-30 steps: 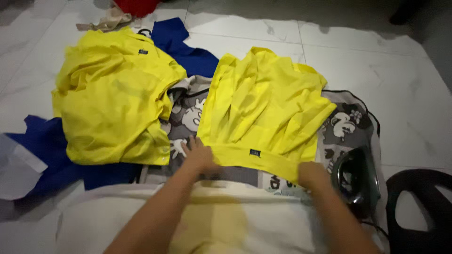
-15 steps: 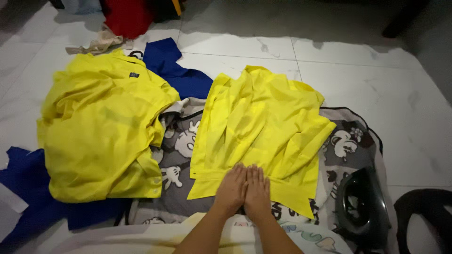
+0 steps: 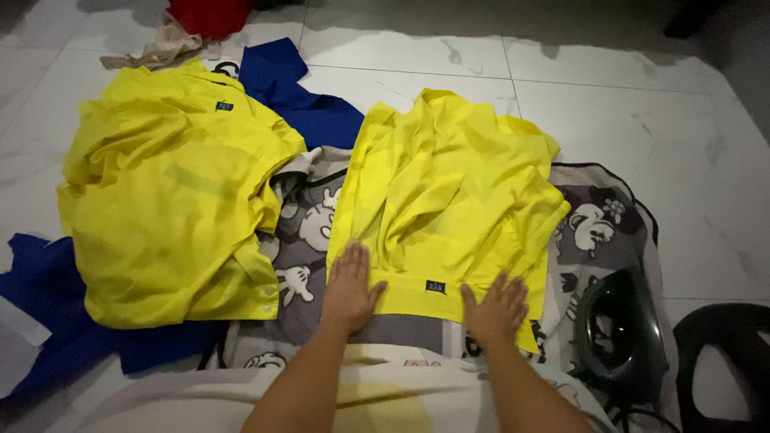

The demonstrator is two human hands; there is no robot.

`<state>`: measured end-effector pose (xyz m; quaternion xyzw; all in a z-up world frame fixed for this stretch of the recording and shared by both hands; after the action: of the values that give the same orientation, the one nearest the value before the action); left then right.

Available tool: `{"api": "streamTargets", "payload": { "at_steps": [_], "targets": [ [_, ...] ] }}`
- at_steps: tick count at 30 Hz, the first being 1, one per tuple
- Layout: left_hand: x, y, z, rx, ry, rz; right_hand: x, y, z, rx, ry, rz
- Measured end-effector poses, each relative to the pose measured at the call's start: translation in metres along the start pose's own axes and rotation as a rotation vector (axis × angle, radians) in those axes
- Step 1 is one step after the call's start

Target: The person irons a blue garment and a yellow shirt on a flat surface on the floor, then hangs the blue garment on a hanger and places it on a rack.

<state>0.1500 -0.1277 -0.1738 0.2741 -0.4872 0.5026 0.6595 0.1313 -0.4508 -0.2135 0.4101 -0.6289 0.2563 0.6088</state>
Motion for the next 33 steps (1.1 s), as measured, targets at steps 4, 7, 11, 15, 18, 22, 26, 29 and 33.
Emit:
{"api": "streamTargets", "payload": {
  "at_steps": [4,7,11,15,18,22,26,29,33],
  "targets": [
    [0.009,0.020,-0.029,0.018,-0.038,0.084,0.000,-0.018,0.023,-0.091,0.075,-0.116],
    [0.005,0.029,-0.048,0.052,-0.072,0.043,0.008,-0.037,0.033,-0.012,0.088,-0.206],
    [0.028,0.036,-0.039,0.006,0.001,0.232,0.046,-0.050,0.048,0.052,-0.051,-0.236],
    [0.042,0.046,-0.036,0.390,0.054,0.158,0.121,-0.027,0.067,0.195,-0.206,0.344],
    [0.046,0.057,-0.037,0.643,0.115,0.146,0.117,-0.048,0.090,0.048,0.081,0.353],
    [0.057,0.070,-0.033,0.693,0.135,0.366,0.076,-0.071,0.167,-0.235,-0.006,0.105],
    [0.039,0.077,-0.044,0.870,0.289,0.230,0.064,-0.078,0.193,-0.346,-0.080,-0.055],
    [0.034,0.066,-0.047,0.804,0.270,0.215,0.084,-0.082,0.191,-0.324,-0.068,-0.041],
    [0.014,0.055,-0.049,0.721,0.210,0.214,0.137,-0.057,0.165,-0.155,0.057,-0.007]
  ]
}}
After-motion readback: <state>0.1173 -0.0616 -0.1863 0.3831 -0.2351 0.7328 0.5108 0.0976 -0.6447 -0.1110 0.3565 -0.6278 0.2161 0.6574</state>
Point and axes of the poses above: each hand's wrist, its own y-axis away from the middle knuckle, its own x-axis out of the back of the hand, z = x × y, the point moved 9 cm from there along -y, towards the middle knuckle, and after that the axes turned 11 degrees about -x, right-handed, at the moved point
